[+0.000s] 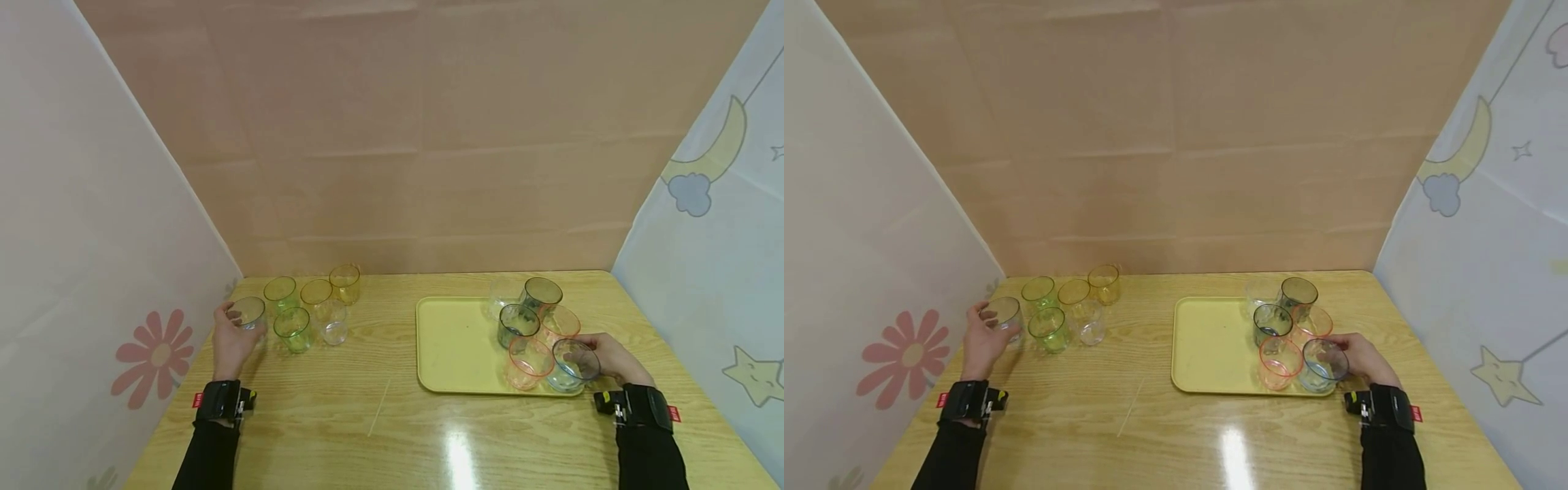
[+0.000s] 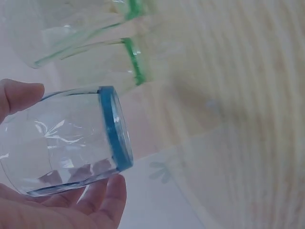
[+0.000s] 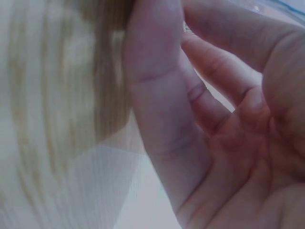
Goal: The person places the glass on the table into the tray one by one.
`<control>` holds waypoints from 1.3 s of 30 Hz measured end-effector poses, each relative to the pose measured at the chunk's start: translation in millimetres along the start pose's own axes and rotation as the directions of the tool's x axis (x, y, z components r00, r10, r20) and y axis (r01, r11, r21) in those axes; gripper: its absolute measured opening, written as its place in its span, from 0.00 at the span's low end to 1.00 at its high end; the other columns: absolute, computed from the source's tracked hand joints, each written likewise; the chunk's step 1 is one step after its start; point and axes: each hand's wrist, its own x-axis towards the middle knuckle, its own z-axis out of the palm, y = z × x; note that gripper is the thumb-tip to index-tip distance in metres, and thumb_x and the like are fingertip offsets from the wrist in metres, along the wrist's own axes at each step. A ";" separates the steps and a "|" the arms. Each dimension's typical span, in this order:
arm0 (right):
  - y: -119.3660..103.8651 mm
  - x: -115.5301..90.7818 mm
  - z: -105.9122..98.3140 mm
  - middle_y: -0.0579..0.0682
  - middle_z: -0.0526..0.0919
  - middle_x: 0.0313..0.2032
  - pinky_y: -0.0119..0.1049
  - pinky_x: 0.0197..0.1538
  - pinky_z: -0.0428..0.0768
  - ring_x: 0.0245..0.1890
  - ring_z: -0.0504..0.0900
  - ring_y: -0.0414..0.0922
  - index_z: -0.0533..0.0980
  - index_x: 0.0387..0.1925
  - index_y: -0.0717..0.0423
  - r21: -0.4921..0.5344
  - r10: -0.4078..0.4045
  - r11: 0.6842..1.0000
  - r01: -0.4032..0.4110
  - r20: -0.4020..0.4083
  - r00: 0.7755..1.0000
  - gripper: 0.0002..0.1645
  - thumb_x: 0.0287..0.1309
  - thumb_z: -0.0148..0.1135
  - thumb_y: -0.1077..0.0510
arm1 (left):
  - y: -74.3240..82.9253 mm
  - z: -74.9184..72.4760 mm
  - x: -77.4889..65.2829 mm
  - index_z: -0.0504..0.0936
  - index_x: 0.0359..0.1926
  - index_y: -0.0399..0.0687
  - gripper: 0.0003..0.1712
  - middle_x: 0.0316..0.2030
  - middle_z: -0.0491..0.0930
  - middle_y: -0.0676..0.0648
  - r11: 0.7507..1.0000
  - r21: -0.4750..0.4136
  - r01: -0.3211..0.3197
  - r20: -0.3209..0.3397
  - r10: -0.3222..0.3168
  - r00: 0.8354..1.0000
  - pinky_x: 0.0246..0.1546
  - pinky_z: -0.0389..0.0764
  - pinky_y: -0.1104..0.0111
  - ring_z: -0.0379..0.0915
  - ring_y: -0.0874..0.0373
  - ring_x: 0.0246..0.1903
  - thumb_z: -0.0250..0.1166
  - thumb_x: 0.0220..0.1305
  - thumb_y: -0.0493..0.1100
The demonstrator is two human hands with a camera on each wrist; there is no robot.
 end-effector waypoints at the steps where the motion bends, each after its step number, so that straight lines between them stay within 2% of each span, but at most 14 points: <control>1: 0.3 0.2 0.1 0.64 0.84 0.42 0.33 0.26 0.72 0.25 0.73 0.33 0.69 0.60 0.79 0.000 0.000 1.000 0.000 -0.001 1.000 0.34 0.64 0.62 0.55 | 1.3 0.1 -0.3 0.46 0.75 0.43 0.51 0.65 0.59 0.33 1.000 0.001 -0.009 -0.008 0.009 1.000 0.50 0.70 0.48 0.59 0.36 0.62 0.68 0.58 0.40; 5: 1.4 0.2 1.0 0.63 0.84 0.41 0.33 0.25 0.71 0.25 0.72 0.33 0.68 0.60 0.78 -0.003 0.007 1.000 -0.007 -0.002 1.000 0.34 0.64 0.62 0.54 | 2.0 2.2 -0.6 0.50 0.74 0.44 0.49 0.63 0.60 0.34 0.997 -0.023 -0.067 -0.054 0.065 0.996 0.46 0.69 0.49 0.59 0.38 0.59 0.69 0.58 0.42; 9: 2.5 -0.5 2.2 0.64 0.84 0.42 0.33 0.23 0.69 0.24 0.72 0.34 0.68 0.60 0.78 0.007 0.016 1.000 -0.016 0.003 1.000 0.33 0.64 0.62 0.55 | 9.2 3.4 -4.6 0.53 0.72 0.44 0.48 0.63 0.60 0.33 0.989 -0.061 -0.136 -0.105 0.129 0.986 0.49 0.65 0.47 0.58 0.38 0.57 0.70 0.57 0.44; 11: 2.7 -0.8 2.7 0.66 0.84 0.43 0.33 0.23 0.70 0.24 0.72 0.34 0.68 0.60 0.79 0.010 0.015 1.000 -0.015 0.001 1.000 0.33 0.64 0.62 0.56 | 14.4 4.6 -6.5 0.54 0.71 0.46 0.47 0.63 0.61 0.35 0.986 -0.068 -0.153 -0.130 0.143 0.981 0.49 0.65 0.47 0.58 0.39 0.57 0.71 0.57 0.46; 14: 2.7 -0.9 3.1 0.68 0.83 0.45 0.33 0.23 0.71 0.24 0.73 0.33 0.68 0.60 0.79 0.006 0.015 1.000 -0.015 0.000 1.000 0.33 0.64 0.62 0.56 | 27.0 5.5 -9.4 0.53 0.70 0.44 0.47 0.63 0.61 0.35 0.982 -0.126 -0.138 -0.137 0.121 0.983 0.51 0.65 0.48 0.58 0.40 0.59 0.70 0.56 0.41; 19: 2.7 0.1 2.4 0.69 0.82 0.46 0.33 0.21 0.69 0.21 0.71 0.34 0.67 0.61 0.79 -0.008 0.013 1.000 -0.013 -0.002 1.000 0.34 0.64 0.62 0.55 | 41.5 10.5 -10.5 0.50 0.71 0.44 0.48 0.62 0.60 0.39 0.970 -0.222 -0.097 -0.104 0.076 0.992 0.52 0.65 0.57 0.60 0.48 0.59 0.68 0.55 0.35; 25: 3.3 -0.3 1.0 0.70 0.82 0.47 0.34 0.23 0.75 0.25 0.77 0.35 0.65 0.62 0.79 0.019 0.031 0.999 -0.031 0.015 0.999 0.34 0.66 0.60 0.56 | 55.5 19.9 -12.6 0.56 0.70 0.45 0.44 0.53 0.61 0.42 0.961 -0.217 -0.172 -0.107 0.152 0.983 0.51 0.64 0.61 0.61 0.48 0.54 0.67 0.54 0.32; 32: 4.2 1.1 1.0 0.69 0.82 0.48 0.35 0.24 0.76 0.24 0.78 0.36 0.64 0.63 0.79 0.030 0.046 0.998 -0.046 0.024 0.999 0.34 0.67 0.59 0.56 | 67.8 34.3 -17.6 0.55 0.69 0.44 0.44 0.60 0.64 0.40 0.933 -0.317 -0.170 -0.039 0.166 0.985 0.53 0.69 0.64 0.64 0.53 0.59 0.67 0.56 0.30; 35: 4.0 1.0 1.2 0.70 0.81 0.48 0.35 0.25 0.77 0.26 0.79 0.35 0.64 0.63 0.79 0.038 0.044 0.998 -0.045 0.024 0.999 0.35 0.67 0.59 0.56 | 74.4 41.7 -19.1 0.56 0.68 0.43 0.44 0.59 0.66 0.41 0.922 -0.338 -0.188 -0.024 0.191 0.981 0.54 0.69 0.66 0.65 0.51 0.58 0.68 0.53 0.29; 39: 3.6 1.4 0.9 0.68 0.82 0.46 0.33 0.22 0.72 0.22 0.73 0.33 0.65 0.62 0.79 0.013 0.029 0.999 -0.029 0.013 0.999 0.34 0.66 0.60 0.56 | 84.9 51.0 -22.4 0.56 0.69 0.44 0.46 0.58 0.67 0.39 0.916 -0.346 -0.203 0.020 0.223 0.975 0.54 0.69 0.65 0.65 0.47 0.59 0.71 0.53 0.30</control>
